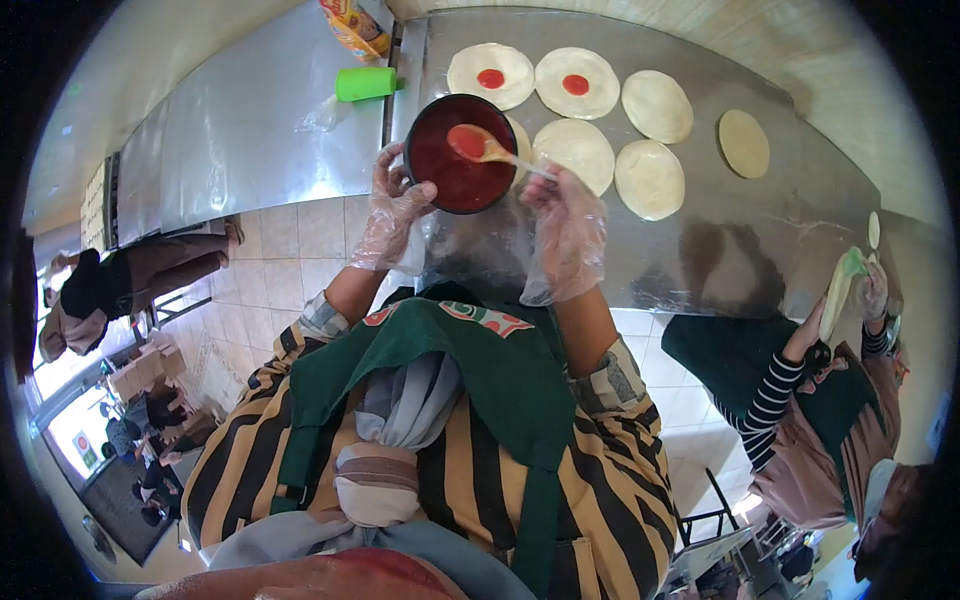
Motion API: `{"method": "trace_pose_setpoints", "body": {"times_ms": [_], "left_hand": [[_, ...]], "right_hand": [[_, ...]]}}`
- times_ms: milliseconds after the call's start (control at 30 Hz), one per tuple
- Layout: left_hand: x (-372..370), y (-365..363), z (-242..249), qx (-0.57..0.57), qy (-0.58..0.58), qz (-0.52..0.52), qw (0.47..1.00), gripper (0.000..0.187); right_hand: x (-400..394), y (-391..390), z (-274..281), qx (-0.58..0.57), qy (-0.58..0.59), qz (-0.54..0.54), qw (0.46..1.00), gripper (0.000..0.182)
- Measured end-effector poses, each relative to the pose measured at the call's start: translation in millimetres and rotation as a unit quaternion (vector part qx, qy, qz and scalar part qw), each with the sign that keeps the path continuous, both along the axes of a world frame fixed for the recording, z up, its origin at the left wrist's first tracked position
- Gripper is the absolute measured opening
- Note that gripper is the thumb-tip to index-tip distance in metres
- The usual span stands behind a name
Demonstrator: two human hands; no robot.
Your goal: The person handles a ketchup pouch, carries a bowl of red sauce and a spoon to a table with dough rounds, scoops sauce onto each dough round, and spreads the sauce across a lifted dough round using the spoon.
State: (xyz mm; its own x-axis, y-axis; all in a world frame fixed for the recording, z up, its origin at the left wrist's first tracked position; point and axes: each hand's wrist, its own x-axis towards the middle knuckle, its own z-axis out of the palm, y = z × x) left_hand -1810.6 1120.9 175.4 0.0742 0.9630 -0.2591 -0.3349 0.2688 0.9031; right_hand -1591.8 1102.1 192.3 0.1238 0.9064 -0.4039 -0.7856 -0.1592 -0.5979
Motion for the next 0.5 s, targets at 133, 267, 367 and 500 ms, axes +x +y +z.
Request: {"method": "trace_pose_setpoints", "body": {"times_ms": [133, 267, 367, 500], "left_hand": [[0.5, 3.2, -0.8, -0.018, -0.001, 0.008, 1.0, 0.081], [1.5, 7.2, 0.7, -0.027, -0.032, 0.021, 0.999, 0.084], [1.2, 8.3, -2.5, -0.024, -0.03, 0.014, 0.999, 0.083], [1.7, 7.8, 8.9, -0.038, -0.034, 0.014, 0.999, 0.083]], "right_hand": [[35.4, -6.8, 10.4, 0.048, -0.27, -0.142, 0.951, 0.024], [67.3, -17.1, -9.7, 0.062, -0.693, -0.103, 0.711, 0.018], [75.1, -11.9, -29.3, 0.067, -0.86, 0.047, 0.504, 0.016], [70.5, -16.7, -18.0, 0.104, -0.807, 0.021, 0.581, 0.017]]}}
